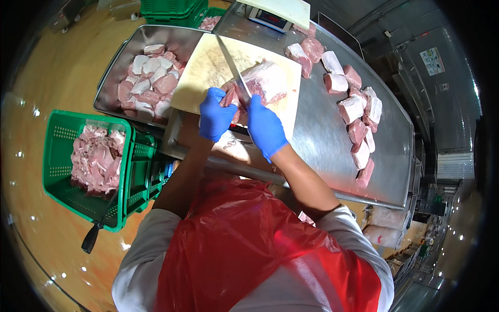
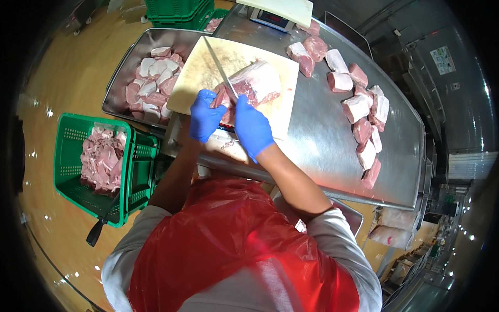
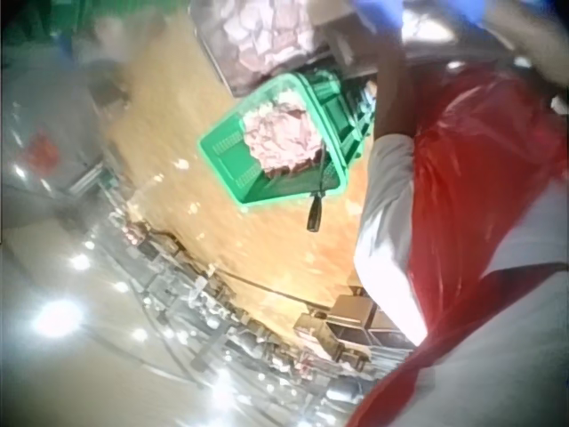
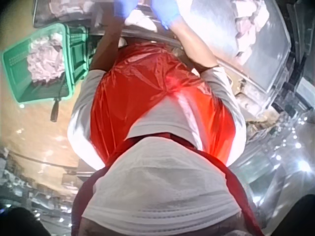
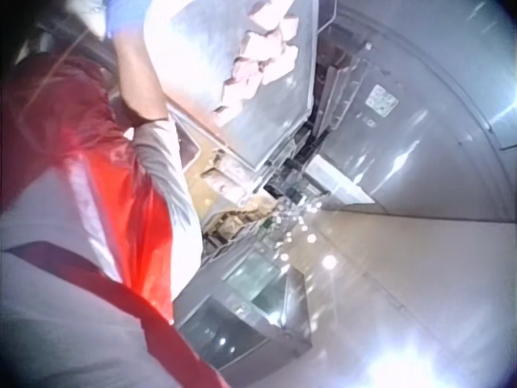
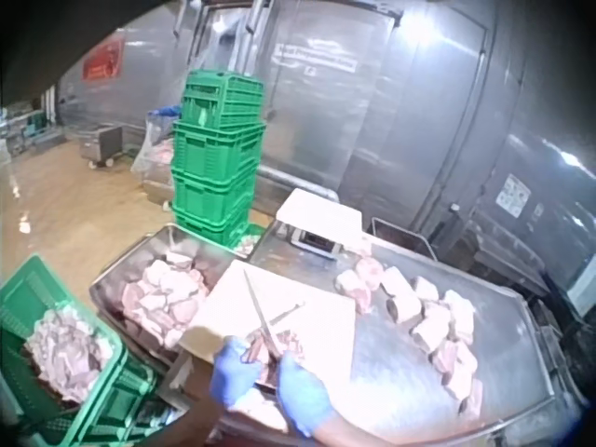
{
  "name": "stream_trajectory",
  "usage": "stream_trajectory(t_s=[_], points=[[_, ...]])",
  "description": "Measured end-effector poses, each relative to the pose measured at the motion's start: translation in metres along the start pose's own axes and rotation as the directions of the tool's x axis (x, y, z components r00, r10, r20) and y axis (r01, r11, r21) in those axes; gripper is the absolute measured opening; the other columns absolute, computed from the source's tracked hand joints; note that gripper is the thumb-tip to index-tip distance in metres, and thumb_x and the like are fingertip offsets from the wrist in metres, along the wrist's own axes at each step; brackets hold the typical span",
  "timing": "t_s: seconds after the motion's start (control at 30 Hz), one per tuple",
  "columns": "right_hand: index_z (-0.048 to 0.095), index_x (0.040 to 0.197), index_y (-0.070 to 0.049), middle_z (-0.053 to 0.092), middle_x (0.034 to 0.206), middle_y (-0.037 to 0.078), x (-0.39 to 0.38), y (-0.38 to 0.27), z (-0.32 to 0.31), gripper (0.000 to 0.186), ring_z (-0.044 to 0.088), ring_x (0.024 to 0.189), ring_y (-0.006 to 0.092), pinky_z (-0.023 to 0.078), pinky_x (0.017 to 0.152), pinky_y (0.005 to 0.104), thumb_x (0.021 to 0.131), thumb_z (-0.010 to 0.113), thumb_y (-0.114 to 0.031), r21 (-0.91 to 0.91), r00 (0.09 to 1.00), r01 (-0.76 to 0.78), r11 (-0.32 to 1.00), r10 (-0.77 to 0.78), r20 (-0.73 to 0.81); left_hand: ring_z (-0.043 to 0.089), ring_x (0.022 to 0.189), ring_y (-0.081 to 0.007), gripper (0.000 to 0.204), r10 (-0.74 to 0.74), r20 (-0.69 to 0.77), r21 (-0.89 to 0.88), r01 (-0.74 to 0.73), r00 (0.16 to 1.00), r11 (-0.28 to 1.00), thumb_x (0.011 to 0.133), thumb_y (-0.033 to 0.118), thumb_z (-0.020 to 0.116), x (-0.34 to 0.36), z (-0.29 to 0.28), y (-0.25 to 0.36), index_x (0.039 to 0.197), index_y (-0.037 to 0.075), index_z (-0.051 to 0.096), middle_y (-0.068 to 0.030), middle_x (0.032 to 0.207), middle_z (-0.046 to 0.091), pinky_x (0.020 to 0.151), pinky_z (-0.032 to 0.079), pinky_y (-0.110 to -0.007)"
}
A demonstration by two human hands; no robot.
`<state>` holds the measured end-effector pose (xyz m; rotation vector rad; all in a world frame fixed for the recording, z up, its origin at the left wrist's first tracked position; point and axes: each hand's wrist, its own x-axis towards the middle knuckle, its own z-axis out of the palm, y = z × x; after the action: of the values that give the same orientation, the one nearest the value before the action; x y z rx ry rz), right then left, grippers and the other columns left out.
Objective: The person cuts large pieces of raw meat into smaller portions using a knife on a cutting board. The cut pieces are placed into a green basket and a metal tray.
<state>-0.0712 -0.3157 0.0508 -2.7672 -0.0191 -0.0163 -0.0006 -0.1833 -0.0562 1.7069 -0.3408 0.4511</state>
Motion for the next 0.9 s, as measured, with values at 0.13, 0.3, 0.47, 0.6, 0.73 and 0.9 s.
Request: stream_trajectory(t_s=[0.13, 0.3, 0.47, 0.6, 0.73, 0.9], points=[[0.044, 0.112, 0.002, 0.068, 0.086, 0.029, 0.007, 0.007, 0.01, 0.019, 0.068, 0.082, 0.0475, 0.055, 0.073, 0.0542, 0.096, 0.05, -0.008, -0.101, 0.997, 0.004, 0.995, 0.003, 0.071, 0.067, 0.073, -0.0236, 0.032, -0.161, 0.037, -0.025, 0.162, 0.986, 0.986, 0.073, 0.004, 0.078, 0.003, -0.001, 0.008, 0.097, 0.0, 0.057, -0.016, 0.082, 0.066, 0.07, 0.055, -0.037], [0.042, 0.122, 0.006, 0.066, 0.077, 0.029, -0.1, 0.044, -0.009, 0.033, 0.067, 0.07, 0.0478, 0.054, 0.063, 0.0554, 0.094, 0.052, -0.008, -0.248, 0.949, -0.002, 0.969, 0.079, 0.304, 0.068, 0.073, -0.0339, 0.035, -0.118, -0.045, 0.113, 0.122, 0.992, 0.986, 0.077, 0.003, 0.07, 0.021, -0.026, -0.011, 0.111, 0.003, 0.059, -0.019, 0.08, 0.065, 0.069, 0.055, -0.039], [0.042, 0.118, 0.002, 0.064, 0.071, 0.029, -0.153, 0.039, -0.071, 0.03, 0.065, 0.065, 0.0494, 0.05, 0.058, 0.0591, 0.093, 0.056, -0.008, -0.28, 0.894, -0.118, 0.953, 0.225, 0.387, 0.067, 0.07, -0.0338, 0.032, -0.111, 0.125, 0.046, 0.106, 0.986, 0.993, 0.08, 0.003, 0.064, 0.033, -0.073, -0.019, 0.112, -0.002, 0.064, -0.0204, 0.081, 0.066, 0.066, 0.054, -0.039], [0.04, 0.111, 0.002, 0.064, 0.076, 0.031, -0.119, 0.0, -0.057, 0.021, 0.064, 0.067, 0.0506, 0.05, 0.057, 0.0588, 0.095, 0.051, -0.006, -0.118, 0.954, -0.189, 0.975, 0.211, 0.213, 0.066, 0.077, -0.0156, 0.034, -0.189, 0.515, -0.245, 0.354, 0.836, 0.902, 0.081, 0.003, 0.067, -0.014, -0.062, 0.04, 0.114, -0.007, 0.065, -0.0108, 0.084, 0.067, 0.068, 0.054, -0.031], [0.04, 0.111, 0.003, 0.064, 0.078, 0.031, -0.039, -0.025, -0.014, 0.025, 0.065, 0.069, 0.0508, 0.053, 0.06, 0.0553, 0.093, 0.055, -0.005, 0.06, 0.99, -0.137, 0.989, 0.135, 0.033, 0.067, 0.086, -0.0139, 0.037, -0.296, 0.578, -0.124, 0.441, 0.76, 0.889, 0.076, 0.002, 0.068, -0.022, -0.067, 0.065, 0.113, -0.007, 0.068, -0.0145, 0.094, 0.072, 0.079, 0.056, -0.03], [0.039, 0.111, 0.002, 0.066, 0.082, 0.032, 0.004, -0.021, 0.017, 0.023, 0.066, 0.075, 0.0494, 0.053, 0.064, 0.0565, 0.092, 0.05, -0.001, -0.032, 0.995, -0.051, 0.998, 0.048, -0.089, 0.064, 0.079, -0.012, 0.031, -0.389, 0.494, 0.096, 0.397, 0.777, 0.913, 0.077, 0.01, 0.062, -0.014, -0.08, 0.055, 0.104, -0.003, 0.07, -0.0096, 0.081, 0.069, 0.07, 0.052, -0.032]])
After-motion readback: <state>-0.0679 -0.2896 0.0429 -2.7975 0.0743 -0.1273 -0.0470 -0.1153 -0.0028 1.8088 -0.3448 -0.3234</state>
